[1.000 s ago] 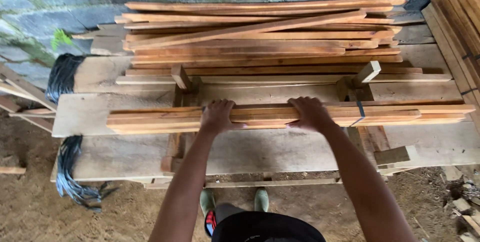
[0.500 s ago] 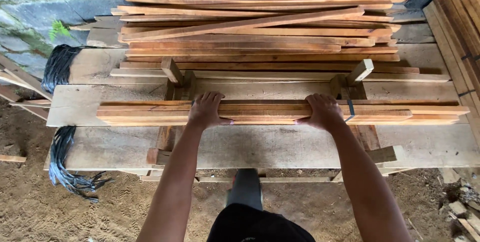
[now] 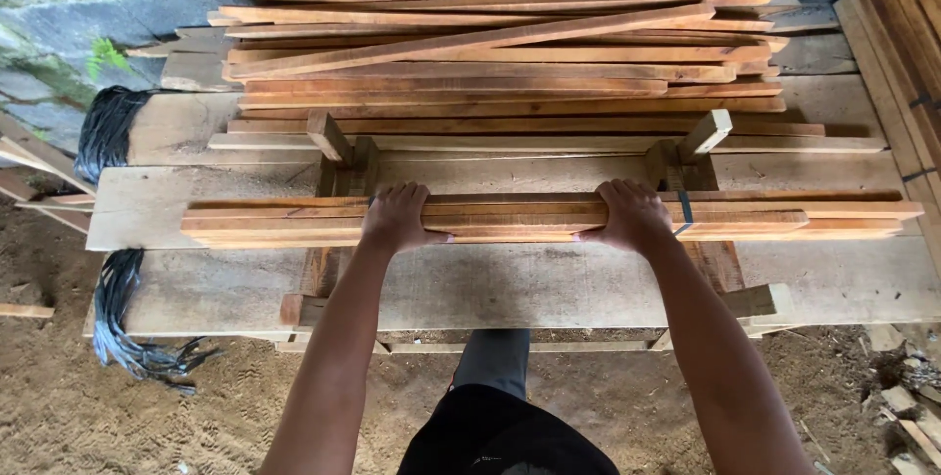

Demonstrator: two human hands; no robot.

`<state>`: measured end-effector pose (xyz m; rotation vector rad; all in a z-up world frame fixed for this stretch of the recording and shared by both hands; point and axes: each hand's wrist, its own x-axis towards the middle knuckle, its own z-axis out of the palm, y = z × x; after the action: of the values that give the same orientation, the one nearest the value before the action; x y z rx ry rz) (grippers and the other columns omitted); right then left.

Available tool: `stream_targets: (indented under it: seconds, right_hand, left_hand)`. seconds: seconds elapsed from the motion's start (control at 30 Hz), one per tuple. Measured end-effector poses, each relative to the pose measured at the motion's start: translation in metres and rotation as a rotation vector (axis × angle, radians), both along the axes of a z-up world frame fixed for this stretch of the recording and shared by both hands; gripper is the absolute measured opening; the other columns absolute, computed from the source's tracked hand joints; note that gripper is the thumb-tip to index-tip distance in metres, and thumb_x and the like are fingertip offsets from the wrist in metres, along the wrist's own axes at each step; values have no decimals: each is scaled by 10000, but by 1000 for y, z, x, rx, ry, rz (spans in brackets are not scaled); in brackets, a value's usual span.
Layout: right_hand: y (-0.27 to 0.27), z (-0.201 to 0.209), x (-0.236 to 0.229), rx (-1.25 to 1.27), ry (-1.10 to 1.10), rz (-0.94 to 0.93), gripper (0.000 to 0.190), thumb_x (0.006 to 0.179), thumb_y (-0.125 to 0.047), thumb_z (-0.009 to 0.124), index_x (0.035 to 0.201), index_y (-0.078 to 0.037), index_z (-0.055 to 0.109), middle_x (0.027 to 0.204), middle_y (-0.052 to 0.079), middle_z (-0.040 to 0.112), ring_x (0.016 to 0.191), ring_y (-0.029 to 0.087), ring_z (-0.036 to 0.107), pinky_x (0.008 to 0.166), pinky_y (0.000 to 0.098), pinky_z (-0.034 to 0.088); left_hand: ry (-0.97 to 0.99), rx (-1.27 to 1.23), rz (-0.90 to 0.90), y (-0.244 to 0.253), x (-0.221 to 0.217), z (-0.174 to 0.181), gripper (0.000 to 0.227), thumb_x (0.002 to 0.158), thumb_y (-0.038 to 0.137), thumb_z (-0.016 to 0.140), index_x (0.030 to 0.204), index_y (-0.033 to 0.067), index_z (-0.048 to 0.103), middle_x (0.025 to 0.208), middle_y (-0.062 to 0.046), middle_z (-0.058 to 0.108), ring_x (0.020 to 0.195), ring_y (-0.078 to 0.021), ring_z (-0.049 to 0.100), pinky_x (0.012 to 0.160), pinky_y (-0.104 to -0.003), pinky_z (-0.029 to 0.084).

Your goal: The recorder is bundling several pieces of cut lumber together using black plastic or rubber straps.

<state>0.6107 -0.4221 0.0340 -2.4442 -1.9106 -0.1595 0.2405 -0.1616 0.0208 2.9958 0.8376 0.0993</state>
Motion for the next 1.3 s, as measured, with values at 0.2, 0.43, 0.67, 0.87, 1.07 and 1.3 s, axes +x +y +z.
stream_targets:
  seconds: [0.2,0.43,0.67,0.87,1.07,1.3]
  right_hand:
    - [5,20,-10,-152,144,-93,1159,591,-757,832,1529,-234,396,1397,54,602,1374,259,552,1177,459,405]
    - [3,13,-7,-235,47,-99,945,597,-865,736,1257,-201,605,1211,14,686,1227,206,645,1101,388,481]
    - [-3,12,-9,-258,74,-90,922,595,-874,733,1183,-174,623,1150,50,713,1176,232,670,1077,391,483]
    - [-17,14,-20,-398,122,-61,941,608,-896,712,1194,-164,634,1128,80,734,1155,263,698,1053,417,519]
    - [-15,49,-27,-511,293,-92,958,606,-867,739,1223,-140,645,1167,133,754,1173,330,707,1038,465,536]
    - [-17,13,-7,77,63,35,928,638,-684,811,1369,-156,594,1305,98,696,1282,278,635,1139,457,452]
  left_hand:
    - [-177,204,-12,-4,-1,-1,1061,542,943,703,1280,215,475,1341,-47,533,1307,-220,527,1156,-475,361]
    - [-55,21,47,8,3,-30,980,551,983,633,1071,153,602,1029,-101,703,1038,-285,711,962,-455,525]
    - [8,-23,42,-4,-3,-19,982,582,975,634,1085,132,619,1053,-119,708,1058,-295,714,984,-450,516]
    - [183,-202,39,-33,-21,13,1060,662,996,572,1225,98,580,1179,-159,678,1170,-327,675,1057,-462,514]
    - [321,-327,65,-24,-15,13,1202,575,1072,536,1326,134,569,1240,-135,685,1190,-333,675,1041,-499,537]
    - [5,-72,35,-15,-18,7,806,811,850,621,1324,229,593,1291,-15,649,1278,-219,587,1163,-476,381]
